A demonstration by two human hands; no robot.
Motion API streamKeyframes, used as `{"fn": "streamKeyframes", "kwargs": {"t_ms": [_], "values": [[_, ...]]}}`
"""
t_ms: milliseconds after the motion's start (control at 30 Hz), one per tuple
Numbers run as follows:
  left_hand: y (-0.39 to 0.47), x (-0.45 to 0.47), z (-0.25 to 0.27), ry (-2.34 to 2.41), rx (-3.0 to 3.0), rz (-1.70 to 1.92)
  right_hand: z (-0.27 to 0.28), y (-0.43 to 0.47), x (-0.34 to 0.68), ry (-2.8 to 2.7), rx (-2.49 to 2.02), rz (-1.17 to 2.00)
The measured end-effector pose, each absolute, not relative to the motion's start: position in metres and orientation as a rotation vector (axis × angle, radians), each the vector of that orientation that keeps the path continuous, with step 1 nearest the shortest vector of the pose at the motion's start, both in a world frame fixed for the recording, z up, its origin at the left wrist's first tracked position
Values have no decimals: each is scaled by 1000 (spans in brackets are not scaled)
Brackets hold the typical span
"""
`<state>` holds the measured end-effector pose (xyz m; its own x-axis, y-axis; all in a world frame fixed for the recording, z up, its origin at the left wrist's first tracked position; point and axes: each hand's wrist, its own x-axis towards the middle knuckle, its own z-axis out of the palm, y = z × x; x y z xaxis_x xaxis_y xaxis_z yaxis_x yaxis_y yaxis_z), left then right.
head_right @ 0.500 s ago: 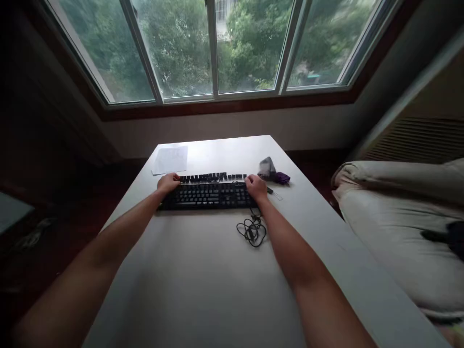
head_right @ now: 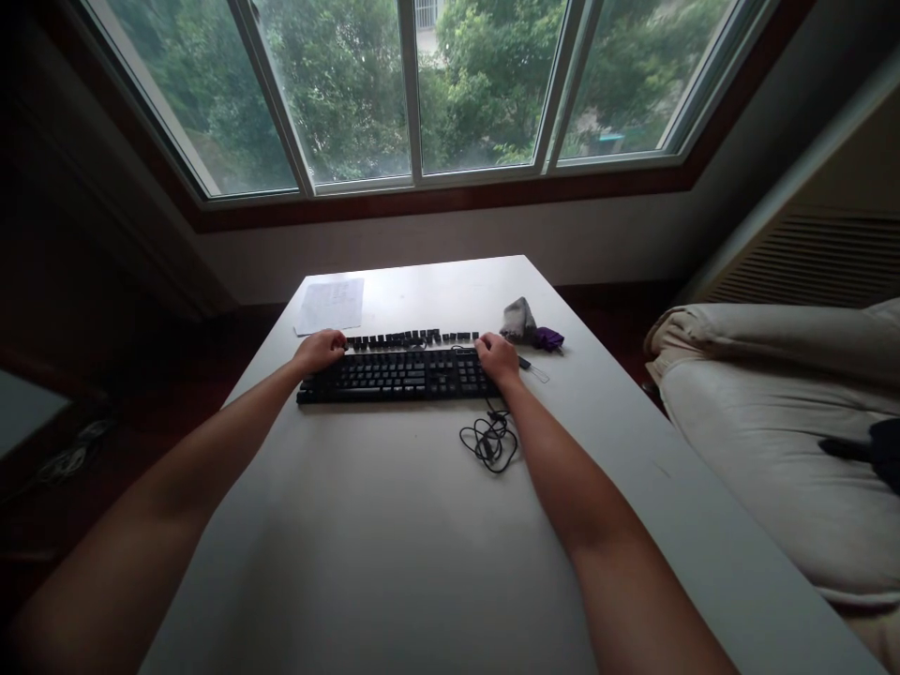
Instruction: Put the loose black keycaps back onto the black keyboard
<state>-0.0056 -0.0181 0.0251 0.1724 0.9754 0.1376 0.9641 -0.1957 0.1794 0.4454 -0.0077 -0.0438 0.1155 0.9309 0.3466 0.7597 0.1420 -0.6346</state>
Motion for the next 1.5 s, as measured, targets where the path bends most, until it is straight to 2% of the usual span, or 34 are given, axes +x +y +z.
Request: {"fn": "streamKeyframes", "kwargs": {"t_ms": [467, 1100, 1500], "values": [[-42, -6, 55, 1525, 2692, -49, -41, -11, 444, -1679, -1657, 275], [-42, -18, 39, 1681, 2328, 225, -41, -11, 444, -1685, -1661, 276], [-42, -20, 32, 1698, 2303, 255, -36, -14, 442, -1680, -1681, 283]]}}
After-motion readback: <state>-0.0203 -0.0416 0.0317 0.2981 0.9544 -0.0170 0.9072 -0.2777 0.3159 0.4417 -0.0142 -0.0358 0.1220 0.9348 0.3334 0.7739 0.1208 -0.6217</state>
